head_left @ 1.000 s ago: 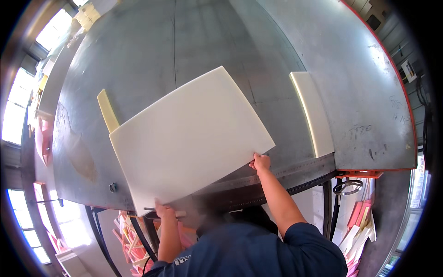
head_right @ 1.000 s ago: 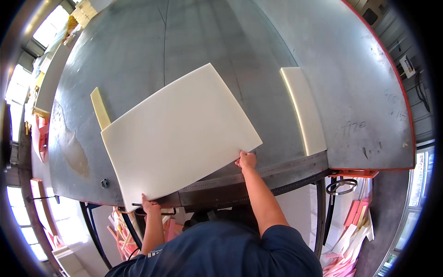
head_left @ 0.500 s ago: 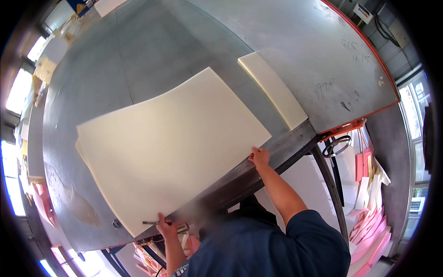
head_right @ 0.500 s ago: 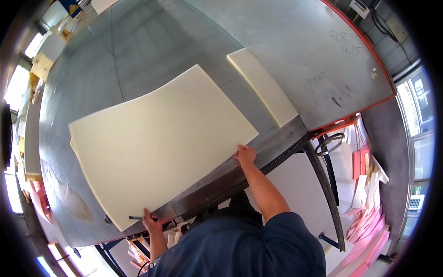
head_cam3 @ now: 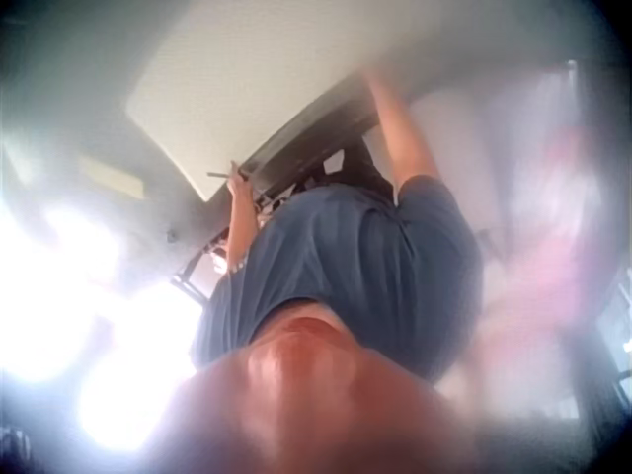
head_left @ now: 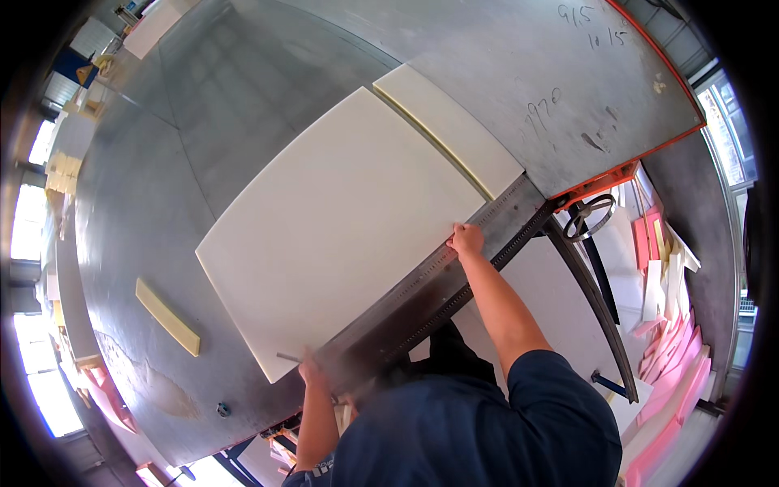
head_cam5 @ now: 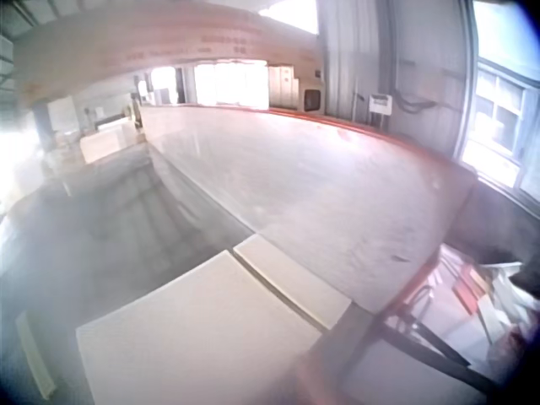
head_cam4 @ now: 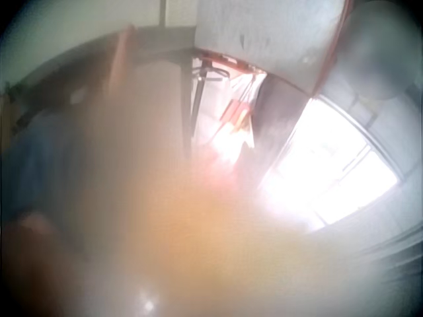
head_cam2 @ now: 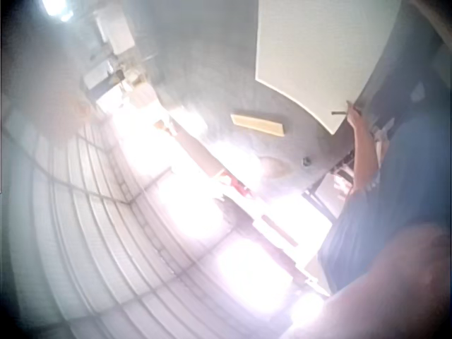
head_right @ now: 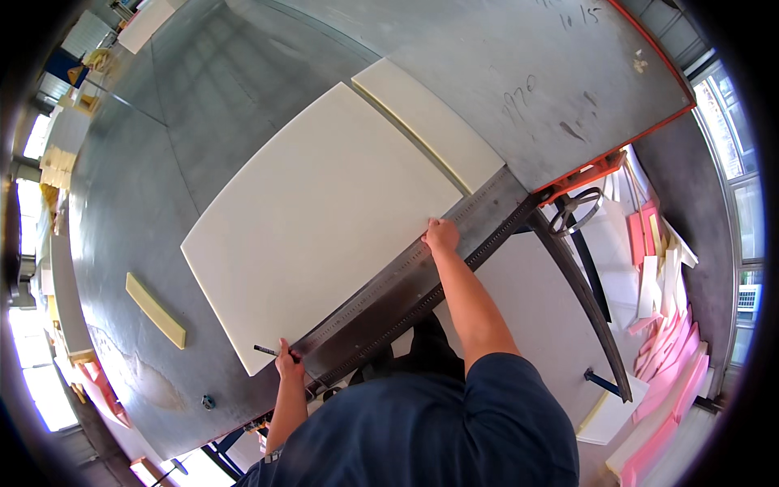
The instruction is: The person measures and cuts white foam sheets on a large table using a metal ruler and a utility knife. They repeatedly mark lines, cut along the ruler, and stack the cut pieces on a nearby pile.
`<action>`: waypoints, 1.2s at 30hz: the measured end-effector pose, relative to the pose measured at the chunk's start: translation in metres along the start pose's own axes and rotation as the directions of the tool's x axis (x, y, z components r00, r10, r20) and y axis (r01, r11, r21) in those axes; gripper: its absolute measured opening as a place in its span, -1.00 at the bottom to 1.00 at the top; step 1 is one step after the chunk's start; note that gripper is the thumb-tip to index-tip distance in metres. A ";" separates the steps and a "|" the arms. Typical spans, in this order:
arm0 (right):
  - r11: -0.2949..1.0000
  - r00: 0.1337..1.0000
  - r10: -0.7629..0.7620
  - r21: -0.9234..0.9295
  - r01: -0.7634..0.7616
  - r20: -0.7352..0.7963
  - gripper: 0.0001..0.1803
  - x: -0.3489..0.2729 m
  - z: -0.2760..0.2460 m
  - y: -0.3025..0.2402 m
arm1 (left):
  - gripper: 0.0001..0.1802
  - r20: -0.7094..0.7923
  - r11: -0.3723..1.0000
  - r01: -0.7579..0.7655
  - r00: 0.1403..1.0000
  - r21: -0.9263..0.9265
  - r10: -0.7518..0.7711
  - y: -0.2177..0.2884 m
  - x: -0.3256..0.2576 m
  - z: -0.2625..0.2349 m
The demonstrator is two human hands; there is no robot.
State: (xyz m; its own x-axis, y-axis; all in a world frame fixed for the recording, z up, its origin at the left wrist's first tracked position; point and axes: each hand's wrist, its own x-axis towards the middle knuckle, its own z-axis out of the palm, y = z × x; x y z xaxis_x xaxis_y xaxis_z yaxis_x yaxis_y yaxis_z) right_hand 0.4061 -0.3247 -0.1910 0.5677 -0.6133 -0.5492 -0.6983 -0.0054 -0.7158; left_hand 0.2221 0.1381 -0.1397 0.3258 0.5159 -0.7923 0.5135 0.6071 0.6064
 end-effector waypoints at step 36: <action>1.000 1.000 -0.018 -0.005 0.018 0.006 -0.68 0.027 -0.023 0.011 | -0.74 0.030 0.996 0.089 0.996 -0.017 -0.089 -0.026 0.021 0.005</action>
State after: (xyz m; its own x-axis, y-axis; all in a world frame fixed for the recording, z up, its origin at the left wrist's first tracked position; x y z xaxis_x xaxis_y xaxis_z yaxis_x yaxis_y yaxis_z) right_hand 0.4040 -0.3594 -0.2044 0.5827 -0.6079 -0.5393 -0.6902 -0.0199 -0.7233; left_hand 0.2199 0.1300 -0.1728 0.3023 0.4418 -0.8446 0.5271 0.6608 0.5343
